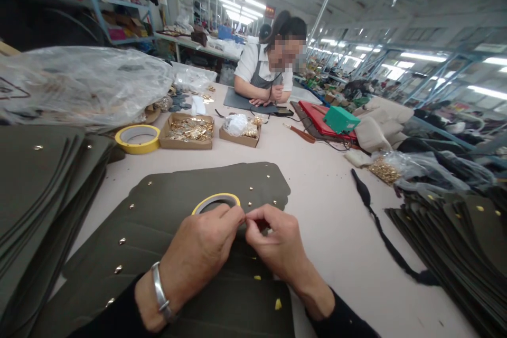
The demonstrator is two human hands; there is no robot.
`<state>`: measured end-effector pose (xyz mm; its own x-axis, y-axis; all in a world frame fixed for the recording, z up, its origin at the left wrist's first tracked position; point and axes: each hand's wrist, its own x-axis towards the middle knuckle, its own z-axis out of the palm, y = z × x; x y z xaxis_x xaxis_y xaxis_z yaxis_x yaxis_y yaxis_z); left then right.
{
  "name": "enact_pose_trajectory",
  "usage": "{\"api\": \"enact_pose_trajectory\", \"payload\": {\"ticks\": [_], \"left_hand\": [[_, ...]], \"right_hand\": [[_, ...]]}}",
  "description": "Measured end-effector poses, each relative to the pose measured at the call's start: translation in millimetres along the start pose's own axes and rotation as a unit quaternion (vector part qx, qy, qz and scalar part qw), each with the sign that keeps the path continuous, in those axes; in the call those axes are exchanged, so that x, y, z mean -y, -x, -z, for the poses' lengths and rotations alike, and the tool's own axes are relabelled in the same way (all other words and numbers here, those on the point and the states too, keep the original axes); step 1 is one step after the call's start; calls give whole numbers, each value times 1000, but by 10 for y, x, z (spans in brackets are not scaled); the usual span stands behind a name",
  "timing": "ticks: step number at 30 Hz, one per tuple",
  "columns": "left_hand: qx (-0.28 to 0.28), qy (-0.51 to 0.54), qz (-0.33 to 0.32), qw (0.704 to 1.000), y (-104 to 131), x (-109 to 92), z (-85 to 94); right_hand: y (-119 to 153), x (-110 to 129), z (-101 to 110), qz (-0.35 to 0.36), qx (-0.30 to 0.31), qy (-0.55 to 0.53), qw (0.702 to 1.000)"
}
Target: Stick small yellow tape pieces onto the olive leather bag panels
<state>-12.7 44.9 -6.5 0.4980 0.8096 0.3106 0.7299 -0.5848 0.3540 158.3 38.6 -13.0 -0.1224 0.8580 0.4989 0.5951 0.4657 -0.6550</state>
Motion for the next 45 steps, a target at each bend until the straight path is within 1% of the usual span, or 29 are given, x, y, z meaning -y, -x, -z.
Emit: {"api": "enact_pose_trajectory", "payload": {"ticks": [1, 3, 5, 6, 8, 10, 12, 13, 15, 17, 18, 20, 23, 27, 29, 31, 33, 35, 38, 39, 40, 42, 43, 45], "left_hand": [[-13, -6, -4, 1000, 4, 13, -11], [-40, -14, -10, 999, 8, 49, -25], [-62, -20, -11, 998, 5, 87, -23], [-74, -23, -10, 997, 2, 100, -16], [-101, -23, -15, 995, -5, 105, 6], [-124, -8, -31, 992, -7, 83, 25], [-128, 9, -51, 990, -7, 62, 29], [-123, 6, -52, 991, -9, 63, 23], [-97, -30, -24, 995, -15, 94, 2], [-53, -85, 28, 995, -25, 149, -19], [-29, -108, 52, 992, -31, 174, -26], [14, -135, 80, 988, -43, 204, -29], [44, -151, 86, 984, -55, 191, -17], [55, -158, 85, 982, -65, 151, -7], [58, -159, 87, 982, -68, 146, -9], [60, -160, 88, 981, -69, 149, -12], [61, -159, 88, 981, -68, 154, -15], [58, -156, 86, 982, -66, 161, -15], [43, -144, 84, 985, -64, 191, -8], [33, -137, 83, 986, -64, 209, -5], [21, -132, 83, 988, -65, 231, -1], [-1, -126, 86, 988, -70, 279, 6], [-7, -128, 90, 988, -74, 299, 10], [-5, -137, 99, 986, -82, 325, 22]], "right_hand": [[-11, 32, -7, -63, 12, -38, 997], [-51, 98, -41, -176, 34, -118, 977], [-114, 149, -100, -246, 44, -178, 952], [-152, 162, -133, -265, 45, -195, 943], [-231, 145, -186, -281, 36, -211, 936], [-303, 62, -190, -297, 10, -220, 929], [-350, -74, -130, -329, -15, -230, 916], [-361, -149, -80, -346, -13, -235, 908], [-358, -287, 25, -359, 44, -234, 902], [-327, -383, 94, -355, 104, -215, 904], [-307, -411, 105, -350, 124, -199, 907], [-272, -433, 84, -336, 143, -160, 917], [-257, -412, 7, -291, 151, -85, 941], [-302, -348, -55, -204, 153, 34, 966], [-331, -321, -72, -172, 153, 84, 970], [-355, -306, -89, -156, 156, 123, 967], [-372, -307, -103, -156, 164, 147, 963], [-377, -326, -103, -169, 161, 142, 962], [-345, -380, -57, -207, 134, 89, 965], [-323, -399, -32, -207, 119, 72, 968], [-296, -416, -4, -191, 104, 63, 974], [-236, -438, 42, -107, 93, 73, 987], [-207, -442, 53, -52, 102, 89, 989], [-166, -435, 44, 42, 143, 135, 980]]}}
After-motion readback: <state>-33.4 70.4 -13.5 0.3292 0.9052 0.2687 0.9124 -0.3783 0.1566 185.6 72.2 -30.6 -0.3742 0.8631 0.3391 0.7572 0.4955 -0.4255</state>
